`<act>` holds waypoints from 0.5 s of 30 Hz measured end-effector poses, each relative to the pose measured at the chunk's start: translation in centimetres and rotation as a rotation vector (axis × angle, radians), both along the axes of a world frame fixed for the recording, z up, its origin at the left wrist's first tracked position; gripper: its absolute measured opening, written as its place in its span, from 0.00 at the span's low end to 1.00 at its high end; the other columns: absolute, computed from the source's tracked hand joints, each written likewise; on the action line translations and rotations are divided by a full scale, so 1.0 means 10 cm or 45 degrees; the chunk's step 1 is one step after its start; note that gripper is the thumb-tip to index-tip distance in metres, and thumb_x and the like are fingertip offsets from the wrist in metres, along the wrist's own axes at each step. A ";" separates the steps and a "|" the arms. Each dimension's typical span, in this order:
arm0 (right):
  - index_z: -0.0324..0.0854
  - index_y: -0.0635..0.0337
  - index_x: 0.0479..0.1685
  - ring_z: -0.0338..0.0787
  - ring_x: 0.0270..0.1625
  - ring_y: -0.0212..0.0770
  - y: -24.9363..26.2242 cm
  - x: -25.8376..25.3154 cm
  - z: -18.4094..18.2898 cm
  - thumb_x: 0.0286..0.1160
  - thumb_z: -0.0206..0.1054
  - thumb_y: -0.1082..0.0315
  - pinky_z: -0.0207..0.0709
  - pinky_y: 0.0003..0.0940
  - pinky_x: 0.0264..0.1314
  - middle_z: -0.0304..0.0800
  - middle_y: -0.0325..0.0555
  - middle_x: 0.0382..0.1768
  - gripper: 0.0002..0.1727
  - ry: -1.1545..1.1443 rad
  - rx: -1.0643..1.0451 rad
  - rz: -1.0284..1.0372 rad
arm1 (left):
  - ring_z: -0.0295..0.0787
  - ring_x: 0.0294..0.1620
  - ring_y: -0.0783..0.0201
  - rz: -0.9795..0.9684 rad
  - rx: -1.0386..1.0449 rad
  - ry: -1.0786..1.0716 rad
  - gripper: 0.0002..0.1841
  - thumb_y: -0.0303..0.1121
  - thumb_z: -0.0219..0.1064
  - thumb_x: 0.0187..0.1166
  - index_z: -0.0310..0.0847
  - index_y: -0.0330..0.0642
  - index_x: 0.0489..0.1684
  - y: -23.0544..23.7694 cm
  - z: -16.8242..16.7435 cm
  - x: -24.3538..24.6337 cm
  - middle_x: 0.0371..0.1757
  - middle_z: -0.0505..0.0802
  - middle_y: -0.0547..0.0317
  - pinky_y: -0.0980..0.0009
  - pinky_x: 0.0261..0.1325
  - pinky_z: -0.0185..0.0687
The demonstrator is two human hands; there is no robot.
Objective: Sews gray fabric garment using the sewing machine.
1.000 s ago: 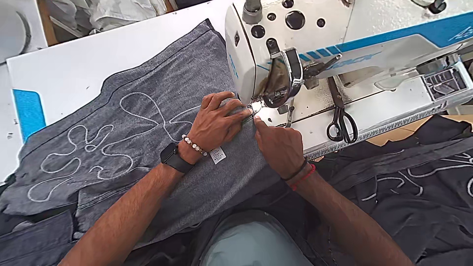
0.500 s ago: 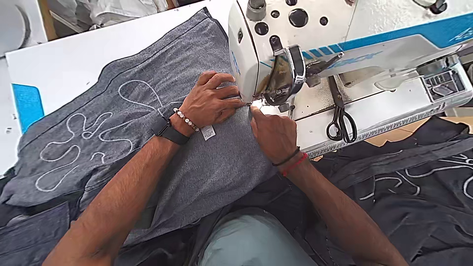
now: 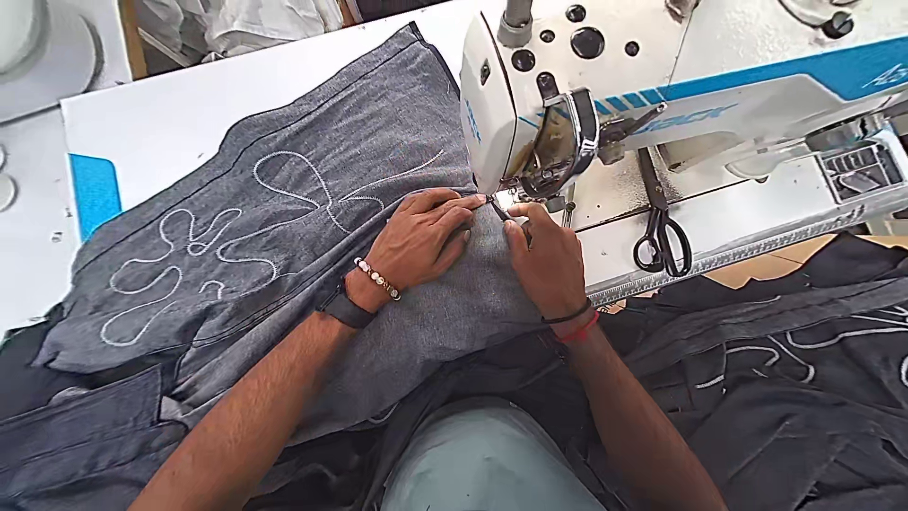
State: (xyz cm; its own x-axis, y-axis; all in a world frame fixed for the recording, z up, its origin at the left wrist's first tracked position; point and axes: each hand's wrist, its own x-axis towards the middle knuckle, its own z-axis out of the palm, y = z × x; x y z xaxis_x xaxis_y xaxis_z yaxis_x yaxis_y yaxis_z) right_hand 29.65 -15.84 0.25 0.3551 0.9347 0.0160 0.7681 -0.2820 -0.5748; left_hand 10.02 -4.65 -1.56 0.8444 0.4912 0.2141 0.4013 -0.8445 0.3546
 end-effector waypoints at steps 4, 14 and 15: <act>0.89 0.51 0.63 0.85 0.18 0.48 -0.09 -0.16 -0.14 0.88 0.54 0.60 0.74 0.47 0.18 0.85 0.43 0.18 0.19 -0.313 0.123 -0.008 | 0.73 0.82 0.60 -0.059 0.052 0.009 0.17 0.43 0.54 0.86 0.88 0.50 0.57 0.12 -0.05 -0.02 0.77 0.86 0.70 0.58 0.83 0.64; 0.87 0.52 0.69 0.82 0.15 0.47 -0.06 -0.26 -0.16 0.88 0.53 0.62 0.69 0.43 0.16 0.82 0.42 0.15 0.21 -0.493 0.100 0.030 | 0.76 0.79 0.56 -0.110 0.131 0.018 0.17 0.39 0.53 0.84 0.88 0.48 0.56 0.26 -0.04 -0.04 0.73 0.89 0.65 0.57 0.79 0.67; 0.87 0.52 0.70 0.82 0.16 0.47 -0.06 -0.26 -0.16 0.88 0.52 0.63 0.69 0.43 0.16 0.83 0.42 0.15 0.21 -0.495 0.096 0.028 | 0.76 0.79 0.55 -0.077 0.153 0.044 0.17 0.38 0.53 0.85 0.88 0.48 0.56 0.22 -0.01 -0.02 0.73 0.88 0.64 0.56 0.80 0.67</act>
State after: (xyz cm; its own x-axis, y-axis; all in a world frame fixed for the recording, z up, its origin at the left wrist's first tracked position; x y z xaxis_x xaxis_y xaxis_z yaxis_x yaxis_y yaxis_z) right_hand 27.02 -16.42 -1.34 0.2888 0.9331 0.2141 0.9381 -0.2311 -0.2581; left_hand 9.83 -2.49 -1.67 0.8795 0.4119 0.2385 0.3590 -0.9030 0.2359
